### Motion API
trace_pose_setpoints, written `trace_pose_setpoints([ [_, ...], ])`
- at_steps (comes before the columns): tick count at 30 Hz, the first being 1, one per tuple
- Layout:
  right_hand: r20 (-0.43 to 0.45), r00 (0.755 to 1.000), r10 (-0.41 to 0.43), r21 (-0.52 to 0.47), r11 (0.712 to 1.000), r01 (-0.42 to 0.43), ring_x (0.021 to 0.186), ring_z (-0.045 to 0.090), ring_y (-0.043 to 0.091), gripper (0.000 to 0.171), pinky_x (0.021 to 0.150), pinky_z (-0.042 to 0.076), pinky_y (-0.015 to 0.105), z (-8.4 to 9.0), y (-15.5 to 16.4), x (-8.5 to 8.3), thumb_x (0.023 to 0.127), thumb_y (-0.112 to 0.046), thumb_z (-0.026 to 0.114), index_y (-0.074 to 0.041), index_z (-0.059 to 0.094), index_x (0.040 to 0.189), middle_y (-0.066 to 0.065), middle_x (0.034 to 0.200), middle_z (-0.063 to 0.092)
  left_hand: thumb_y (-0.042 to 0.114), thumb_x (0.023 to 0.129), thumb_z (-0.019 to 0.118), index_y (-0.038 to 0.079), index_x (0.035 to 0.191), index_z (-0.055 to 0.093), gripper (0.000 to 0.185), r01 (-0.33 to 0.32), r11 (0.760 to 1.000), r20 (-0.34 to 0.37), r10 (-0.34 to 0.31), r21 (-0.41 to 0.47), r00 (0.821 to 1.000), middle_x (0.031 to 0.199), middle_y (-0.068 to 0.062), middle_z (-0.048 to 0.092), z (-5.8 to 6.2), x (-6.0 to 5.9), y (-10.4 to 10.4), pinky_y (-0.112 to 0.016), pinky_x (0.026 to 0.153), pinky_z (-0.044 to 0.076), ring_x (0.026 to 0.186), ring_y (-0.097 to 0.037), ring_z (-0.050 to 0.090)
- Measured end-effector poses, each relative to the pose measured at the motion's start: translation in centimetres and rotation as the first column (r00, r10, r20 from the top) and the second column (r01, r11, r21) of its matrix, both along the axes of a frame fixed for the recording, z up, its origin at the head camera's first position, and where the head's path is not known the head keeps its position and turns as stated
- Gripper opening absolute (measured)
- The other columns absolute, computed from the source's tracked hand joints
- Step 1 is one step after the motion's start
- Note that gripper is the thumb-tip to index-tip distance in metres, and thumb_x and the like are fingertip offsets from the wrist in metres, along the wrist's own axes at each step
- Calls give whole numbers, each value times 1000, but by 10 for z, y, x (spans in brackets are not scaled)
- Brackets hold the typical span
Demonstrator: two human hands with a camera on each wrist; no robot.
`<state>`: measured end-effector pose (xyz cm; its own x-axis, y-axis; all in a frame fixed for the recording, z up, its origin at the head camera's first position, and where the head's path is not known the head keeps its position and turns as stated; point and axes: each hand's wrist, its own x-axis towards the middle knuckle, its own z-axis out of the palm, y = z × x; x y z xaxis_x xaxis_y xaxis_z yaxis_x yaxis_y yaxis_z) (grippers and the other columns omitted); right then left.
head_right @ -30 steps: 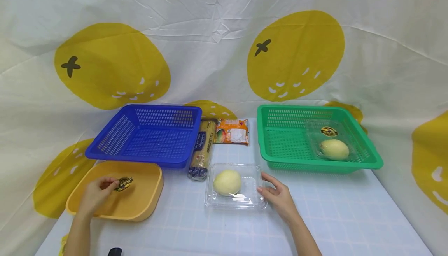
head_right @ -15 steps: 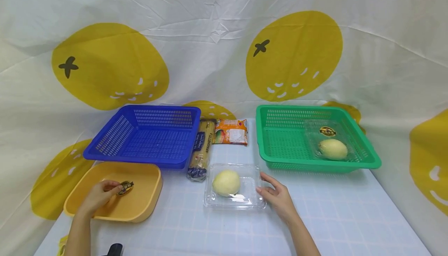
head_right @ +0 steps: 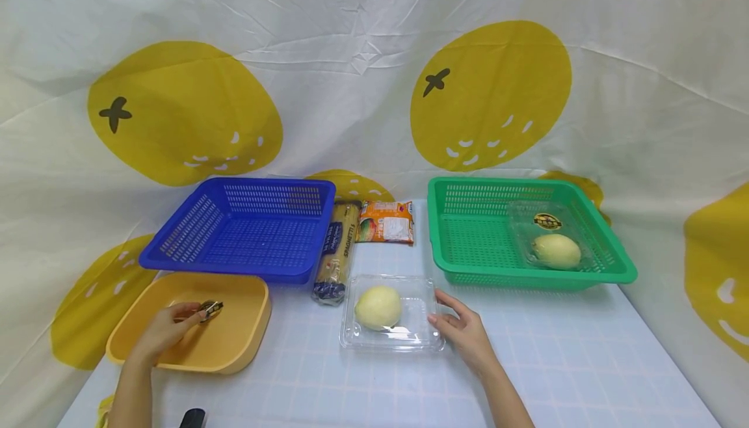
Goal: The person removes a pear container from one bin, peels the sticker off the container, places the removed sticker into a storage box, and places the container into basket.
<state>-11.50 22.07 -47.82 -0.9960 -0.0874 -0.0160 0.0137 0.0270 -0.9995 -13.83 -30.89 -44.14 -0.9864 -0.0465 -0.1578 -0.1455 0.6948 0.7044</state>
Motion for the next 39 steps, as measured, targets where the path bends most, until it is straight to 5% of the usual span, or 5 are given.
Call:
trace_pose_setpoints([
  [18,17,1000,3,-1,1000,-3,103,61,14,59,79,52,23,-1,-2,0,89,-6,62,9,35,139,19,142,36,24,97,52,-22,134,27,65,23,999,49,-22,-24,999,130,-43,37,3,3,0,-53,92,43,114,-51,45],
  [24,31,1000,2,-7,1000,-2,104,60,13,59,80,51,21,1,-2,1,89,-6,62,8,34,140,25,144,30,21,96,52,-15,135,35,55,-51,998,-82,53,26,995,129,-41,40,3,8,2,-40,84,50,110,-49,49],
  [31,16,1000,3,0,1000,-3,103,60,14,58,80,52,22,1,-2,1,90,-6,61,8,35,139,24,143,31,9,91,59,-9,113,60,29,-236,960,-394,277,151,877,91,7,65,-1,7,10,-8,62,43,74,6,50],
  [34,16,1000,3,3,1000,-3,104,60,14,58,80,52,22,2,-2,1,90,-6,62,8,35,139,24,142,32,3,89,61,-9,109,62,23,-268,931,-440,354,247,825,80,29,54,0,8,17,-6,61,42,70,12,50],
  [39,28,1000,0,0,1000,0,103,60,13,58,80,51,21,3,-2,1,89,-6,62,8,35,139,24,143,32,-1,88,61,-8,104,64,18,-231,902,-466,392,366,793,79,27,58,8,9,38,-5,65,44,71,10,57],
])
